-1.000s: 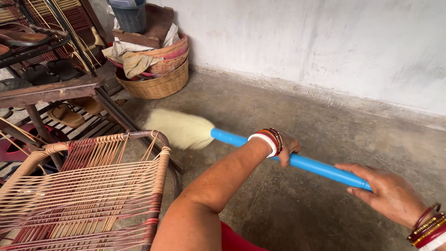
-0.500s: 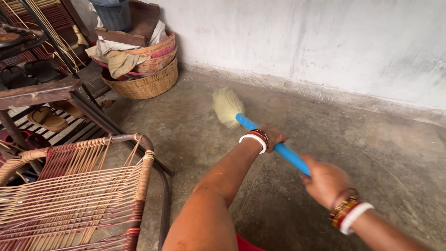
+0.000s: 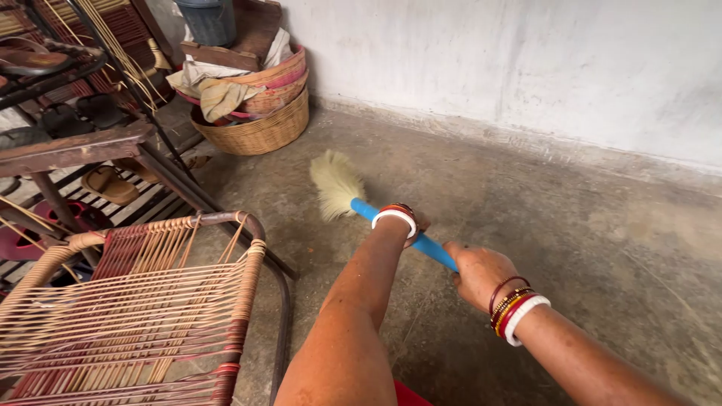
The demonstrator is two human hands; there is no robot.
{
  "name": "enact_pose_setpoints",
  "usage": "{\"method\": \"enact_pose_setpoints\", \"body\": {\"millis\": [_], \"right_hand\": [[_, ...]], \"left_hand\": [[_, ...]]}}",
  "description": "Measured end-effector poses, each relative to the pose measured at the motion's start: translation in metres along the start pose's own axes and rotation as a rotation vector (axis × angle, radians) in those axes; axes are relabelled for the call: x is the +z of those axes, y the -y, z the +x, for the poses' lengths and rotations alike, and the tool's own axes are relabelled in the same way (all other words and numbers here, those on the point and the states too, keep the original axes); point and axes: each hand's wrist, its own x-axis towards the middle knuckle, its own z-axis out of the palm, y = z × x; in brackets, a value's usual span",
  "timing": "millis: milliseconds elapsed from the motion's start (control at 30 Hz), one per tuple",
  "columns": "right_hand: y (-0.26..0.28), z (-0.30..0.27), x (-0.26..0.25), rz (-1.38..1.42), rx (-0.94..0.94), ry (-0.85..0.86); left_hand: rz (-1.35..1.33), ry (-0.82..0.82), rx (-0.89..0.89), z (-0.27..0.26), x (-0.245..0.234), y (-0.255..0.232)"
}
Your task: The person sweeps a concrete floor with a blue-handled broom, moving along the base of a white wall and around a wicker basket and chair. The person uses both hands to guide the broom in short strokes, gathering dust and debris along the wall line.
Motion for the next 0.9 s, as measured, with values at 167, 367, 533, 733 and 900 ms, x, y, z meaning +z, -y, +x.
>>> {"method": "enact_pose_setpoints", "body": {"millis": [167,367,533,733,900], "right_hand": [[0.012,0.014,-0.002,0.057,-0.049,0.012],[0.010,0.030,0.003,0.174,-0.099,0.034],[-0.011,0.030,-0.004,0.221,-0.165,0.029],[-0.044,0.017,-0.029,0.154,-0.137,-0.014],[-0.061,-0.013,-0.069,0.053,0.018,0.005]], "left_hand": [[-0.018,0.034,-0.040,-0.023,-0.008,0.010],[-0.037,0.067,-0.067,-0.041,-0.019,0.014],[-0.060,0.093,-0.073,-0.033,-0.021,0.019],[-0.086,0.116,-0.071,-0.022,-0.027,0.015],[-0.102,0.124,-0.056,0.013,-0.036,0.009]]}}
